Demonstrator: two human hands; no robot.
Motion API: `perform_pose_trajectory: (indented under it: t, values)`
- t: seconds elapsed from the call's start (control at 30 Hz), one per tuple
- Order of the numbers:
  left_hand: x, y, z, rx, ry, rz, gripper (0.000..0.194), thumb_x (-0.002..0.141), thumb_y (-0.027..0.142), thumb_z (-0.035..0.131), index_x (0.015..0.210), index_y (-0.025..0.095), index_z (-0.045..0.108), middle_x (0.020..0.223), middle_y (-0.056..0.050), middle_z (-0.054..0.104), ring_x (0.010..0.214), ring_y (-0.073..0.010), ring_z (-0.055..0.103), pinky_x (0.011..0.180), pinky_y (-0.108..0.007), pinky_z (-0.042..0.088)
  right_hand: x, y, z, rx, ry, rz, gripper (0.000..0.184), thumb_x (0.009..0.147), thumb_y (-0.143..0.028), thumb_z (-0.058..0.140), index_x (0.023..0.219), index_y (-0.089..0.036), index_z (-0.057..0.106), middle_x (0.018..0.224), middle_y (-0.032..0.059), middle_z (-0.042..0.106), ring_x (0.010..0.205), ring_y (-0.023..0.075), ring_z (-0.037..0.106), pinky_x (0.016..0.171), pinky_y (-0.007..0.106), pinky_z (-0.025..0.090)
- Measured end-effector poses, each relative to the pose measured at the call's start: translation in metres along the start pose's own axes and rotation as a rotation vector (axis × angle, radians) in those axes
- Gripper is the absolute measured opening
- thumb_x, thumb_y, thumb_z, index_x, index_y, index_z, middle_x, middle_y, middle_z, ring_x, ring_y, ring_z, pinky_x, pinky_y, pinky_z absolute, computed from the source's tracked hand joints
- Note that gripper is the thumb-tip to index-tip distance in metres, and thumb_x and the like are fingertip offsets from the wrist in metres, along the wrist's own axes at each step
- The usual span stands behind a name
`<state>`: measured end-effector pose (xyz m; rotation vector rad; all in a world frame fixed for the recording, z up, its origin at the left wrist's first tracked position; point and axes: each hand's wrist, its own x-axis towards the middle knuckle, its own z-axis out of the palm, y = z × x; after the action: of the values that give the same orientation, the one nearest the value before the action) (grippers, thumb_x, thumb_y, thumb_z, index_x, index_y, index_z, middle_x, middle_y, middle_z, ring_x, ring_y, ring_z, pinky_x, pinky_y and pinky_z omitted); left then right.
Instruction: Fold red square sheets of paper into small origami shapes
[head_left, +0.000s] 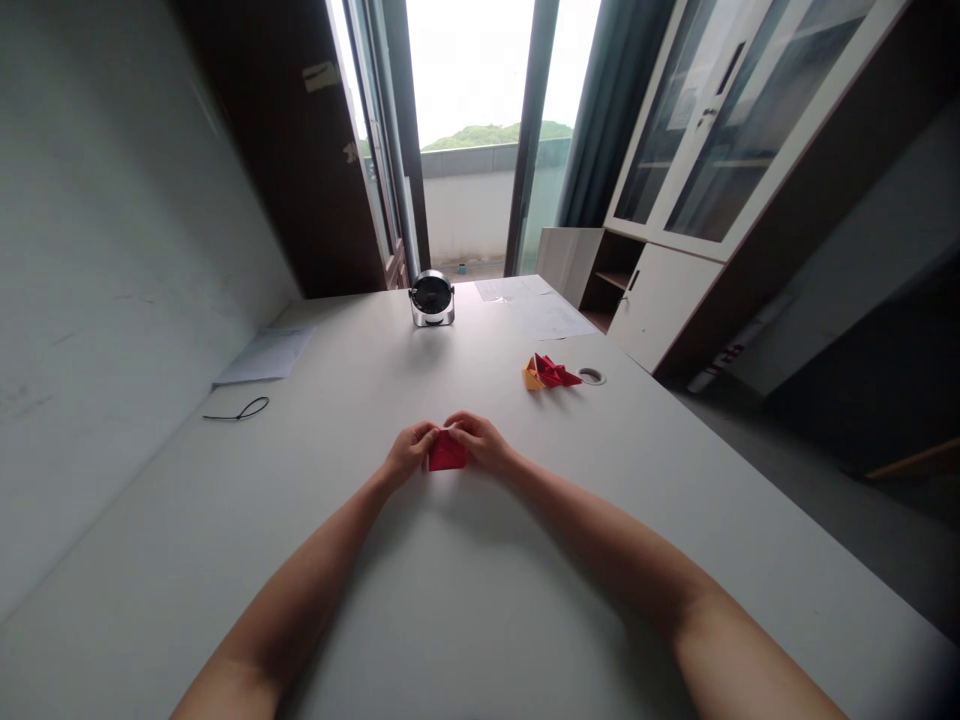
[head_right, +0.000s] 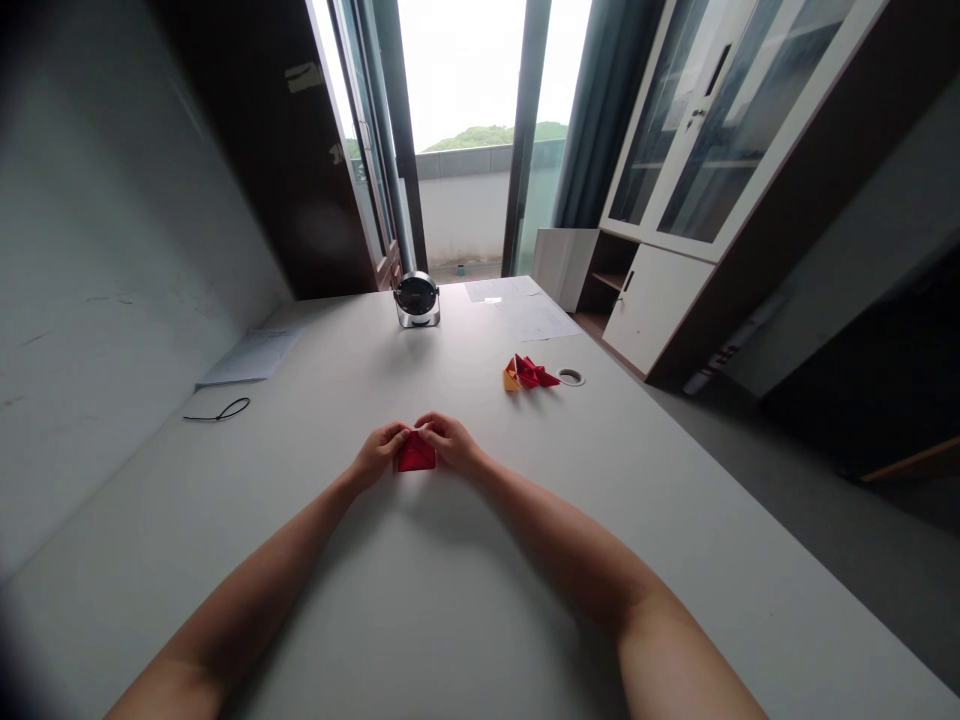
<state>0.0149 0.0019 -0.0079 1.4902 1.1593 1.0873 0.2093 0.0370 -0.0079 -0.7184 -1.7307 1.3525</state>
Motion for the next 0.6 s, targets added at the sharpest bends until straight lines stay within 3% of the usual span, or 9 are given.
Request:
perform_pose_trajectory:
  t: [0.07,0.23,0.6]
  values:
    - [-0.0013,-0.0011,0.002,0.037,-0.007,0.019,0.037,0.086,0.051,0.059,0.087,0.015,0.067,0.076,-0.002,0.064,0.068,-0.0135,0.054,0.062,-0.023,0.042,-0.0012,0.0028,0.0025,-0.117,0.007,0.007,0.028,0.085,-0.04,0.06,0.101,-0.019,0.067,0.068,-0.0015,0.061,0.06,0.0121,0.048,0.058,0.024,0.038]
    - [-0.0049,-0.0005,0.0044,0.122,0.065,0.025,0.036,0.085,0.051,0.06,0.081,0.016,0.067,0.07,-0.001,0.063,0.062,-0.0121,0.052,0.057,-0.022,0.039,-0.0023,0.0049,0.003,-0.33,0.053,0.0,0.024,0.085,-0.041,0.062,0.081,-0.018,0.067,0.067,-0.0014,0.062,0.06,0.0114,0.047,0.057,0.023,0.036]
    - [-0.006,0.0067,-0.0021,0.176,0.207,0.067,0.032,0.086,0.049,0.06,0.08,0.018,0.066,0.07,-0.001,0.064,0.064,-0.0135,0.054,0.059,-0.023,0.04,0.0033,0.011,-0.0031,-0.283,0.121,0.015,0.024,0.085,-0.04,0.059,0.075,-0.019,0.063,0.059,-0.0028,0.058,0.056,0.0114,0.049,0.055,0.023,0.035]
